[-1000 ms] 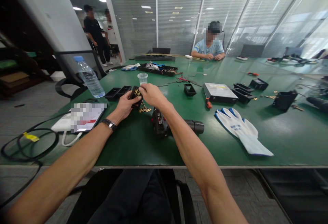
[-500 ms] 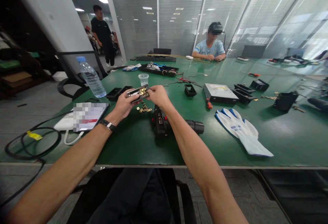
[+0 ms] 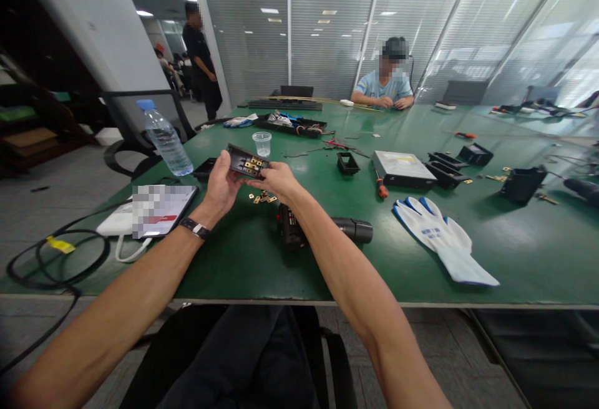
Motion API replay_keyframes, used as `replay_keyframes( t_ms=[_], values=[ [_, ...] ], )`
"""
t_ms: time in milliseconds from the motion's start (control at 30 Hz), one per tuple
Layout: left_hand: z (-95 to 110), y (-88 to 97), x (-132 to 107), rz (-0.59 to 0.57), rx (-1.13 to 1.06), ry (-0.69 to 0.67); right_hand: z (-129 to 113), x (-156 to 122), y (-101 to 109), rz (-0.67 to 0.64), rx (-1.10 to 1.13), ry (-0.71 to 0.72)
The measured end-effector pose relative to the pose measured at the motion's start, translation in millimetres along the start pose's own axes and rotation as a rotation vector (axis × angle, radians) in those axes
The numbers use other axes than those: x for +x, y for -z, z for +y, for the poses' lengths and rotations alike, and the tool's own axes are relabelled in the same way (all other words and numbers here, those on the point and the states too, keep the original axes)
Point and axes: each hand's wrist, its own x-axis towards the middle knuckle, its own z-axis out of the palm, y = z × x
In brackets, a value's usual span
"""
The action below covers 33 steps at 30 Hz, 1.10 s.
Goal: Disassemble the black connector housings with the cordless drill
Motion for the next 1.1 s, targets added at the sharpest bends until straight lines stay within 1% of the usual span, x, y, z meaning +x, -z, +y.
replay_keyframes(
  t_ms=[133, 300, 467, 667, 767, 900, 1000, 1100],
  values=[
    [-2, -0.6, 1, -0.064, -0.017, 0.007, 2, -2, -3, 0.011, 0.1, 0.006],
    [-6, -1.5, 2, -0.07, 0.0, 0.008, 4, -1, -4, 0.023, 0.191, 0.001],
    [-6, -2.8, 1, -0.097, 0.023, 0.013, 6, 2, -2, 0.04, 0.221, -0.016],
    [-8, 2.8, 4, -0.059, -0.062, 0.071, 9, 5, 0, 0.029, 0.236, 0.011],
    [-9, 6.0, 6, -0.048, -0.125, 0.116, 9, 5, 1, -0.002, 0.211, 0.009],
    [-8, 7.0, 6, 0.002, -0.164, 0.195, 10, 4, 1, -0.032, 0.125, 0.04],
    [-7, 6.3, 5, 0.007, -0.175, 0.241, 13, 4, 1, 0.011, -0.009, 0.087],
    [-6, 5.3, 4, -0.027, -0.193, 0.258, 15, 6, 2, 0.074, -0.138, 0.136]
  ],
)
